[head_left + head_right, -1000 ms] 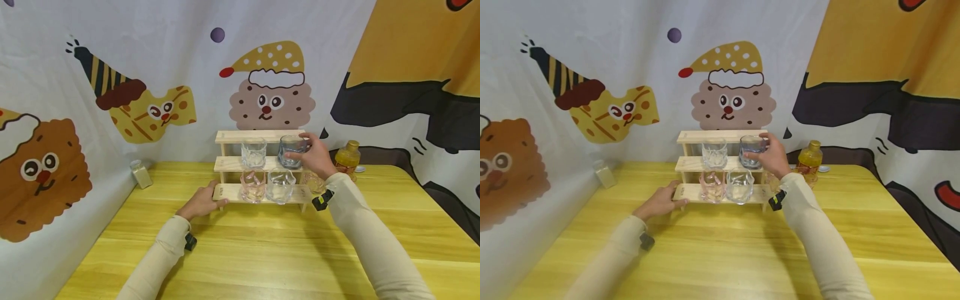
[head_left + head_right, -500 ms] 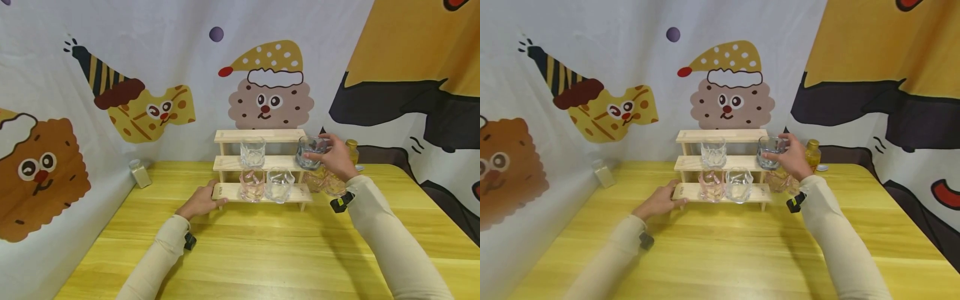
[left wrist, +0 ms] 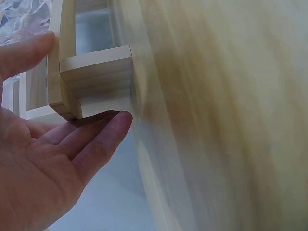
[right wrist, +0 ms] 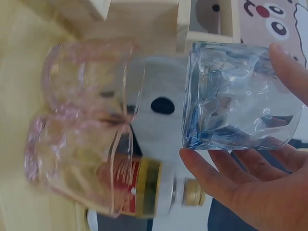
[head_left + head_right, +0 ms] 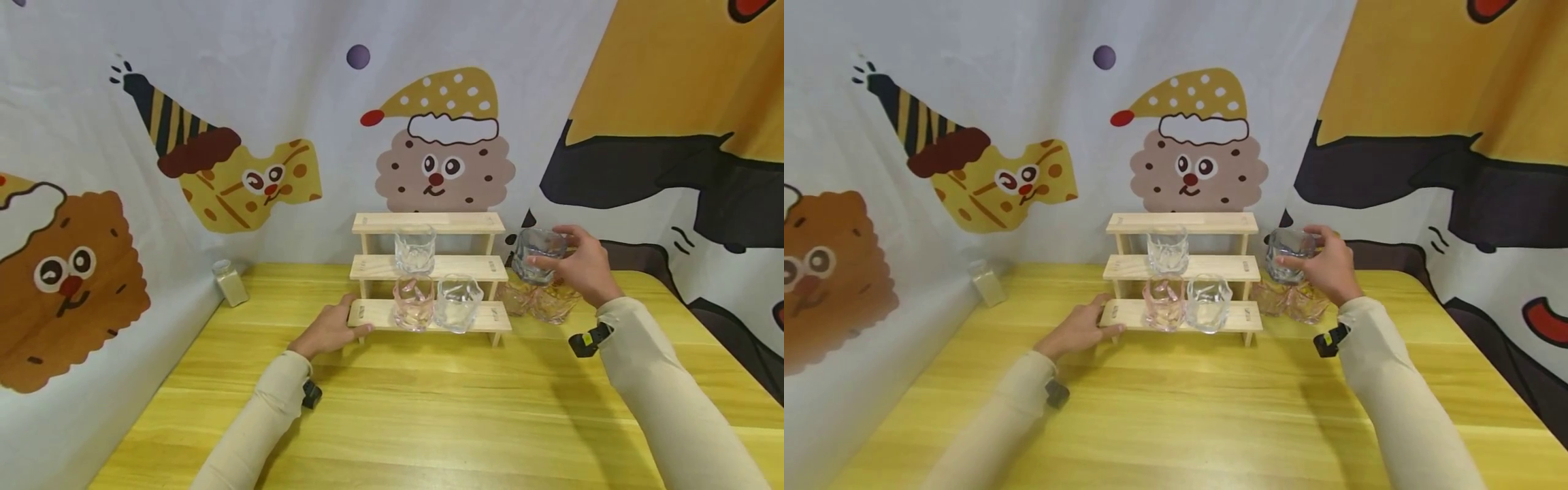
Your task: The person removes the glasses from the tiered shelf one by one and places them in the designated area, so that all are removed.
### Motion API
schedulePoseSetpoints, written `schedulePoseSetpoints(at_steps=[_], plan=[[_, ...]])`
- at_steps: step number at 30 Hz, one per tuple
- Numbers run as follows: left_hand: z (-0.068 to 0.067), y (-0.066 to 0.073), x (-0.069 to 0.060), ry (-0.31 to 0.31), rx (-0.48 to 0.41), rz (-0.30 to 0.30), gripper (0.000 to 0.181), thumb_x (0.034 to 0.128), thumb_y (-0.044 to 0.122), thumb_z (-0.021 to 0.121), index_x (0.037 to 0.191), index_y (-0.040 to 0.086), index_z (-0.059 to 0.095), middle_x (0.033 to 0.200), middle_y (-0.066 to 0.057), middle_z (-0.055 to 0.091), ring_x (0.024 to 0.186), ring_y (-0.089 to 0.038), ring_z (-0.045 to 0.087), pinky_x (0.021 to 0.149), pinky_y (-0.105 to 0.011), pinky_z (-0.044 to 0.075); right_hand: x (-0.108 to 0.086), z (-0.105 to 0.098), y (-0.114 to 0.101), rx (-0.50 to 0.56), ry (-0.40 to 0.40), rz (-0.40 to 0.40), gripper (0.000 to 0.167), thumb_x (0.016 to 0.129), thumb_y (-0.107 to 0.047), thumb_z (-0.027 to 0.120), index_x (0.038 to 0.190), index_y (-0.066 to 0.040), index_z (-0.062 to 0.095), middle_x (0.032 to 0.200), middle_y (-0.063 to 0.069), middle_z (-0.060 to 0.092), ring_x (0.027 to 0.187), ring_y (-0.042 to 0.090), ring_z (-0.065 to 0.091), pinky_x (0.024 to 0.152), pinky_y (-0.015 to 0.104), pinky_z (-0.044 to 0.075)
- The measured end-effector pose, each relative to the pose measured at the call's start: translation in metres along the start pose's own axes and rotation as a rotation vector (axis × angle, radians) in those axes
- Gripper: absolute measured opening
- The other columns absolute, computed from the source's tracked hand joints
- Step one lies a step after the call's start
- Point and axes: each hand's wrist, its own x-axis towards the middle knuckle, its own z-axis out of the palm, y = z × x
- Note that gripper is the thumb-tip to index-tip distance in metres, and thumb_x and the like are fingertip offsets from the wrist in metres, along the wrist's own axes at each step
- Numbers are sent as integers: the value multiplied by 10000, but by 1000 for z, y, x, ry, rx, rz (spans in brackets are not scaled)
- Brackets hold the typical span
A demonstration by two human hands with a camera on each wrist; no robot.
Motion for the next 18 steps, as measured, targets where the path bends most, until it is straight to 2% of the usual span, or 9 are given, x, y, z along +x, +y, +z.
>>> schedulePoseSetpoints(at_steps=[2,5,12,18], plan=[[0,-1,1,3,1,5,731,939,355,708,1497,29,367,979,-130,706,713,-158,591,645,-294,457,0,-4,6,-9,4,6,971,842,-486,785,1576,-88,288,1493,322,404,940,365,610,599,286,536],[1,-1,1,5,0,6,719,936,349,714,1489,35,380,993,-126,707,724,-155,593,657,-289,460,-1,-9,14,-34,17,16,976,846,-497,776,1575,-70,289,1472,324,417,1078,406,541,662,337,517],[1,-2,1,-1,-8,-1,762,938,360,709,1522,35,342,1012,-127,715,735,-153,619,673,-302,475,-7,-21,31,-54,58,46,976,860,-471,771,1572,-24,275,1511,339,382,1286,502,432,946,621,440],[0,-2,1,-8,-1,-3,794,940,378,703,1539,24,321,1054,-134,717,782,-147,634,715,-308,482,-10,-33,47,-75,101,75,963,871,-461,758,1559,11,276,1494,351,395,1270,501,440,961,630,430]])
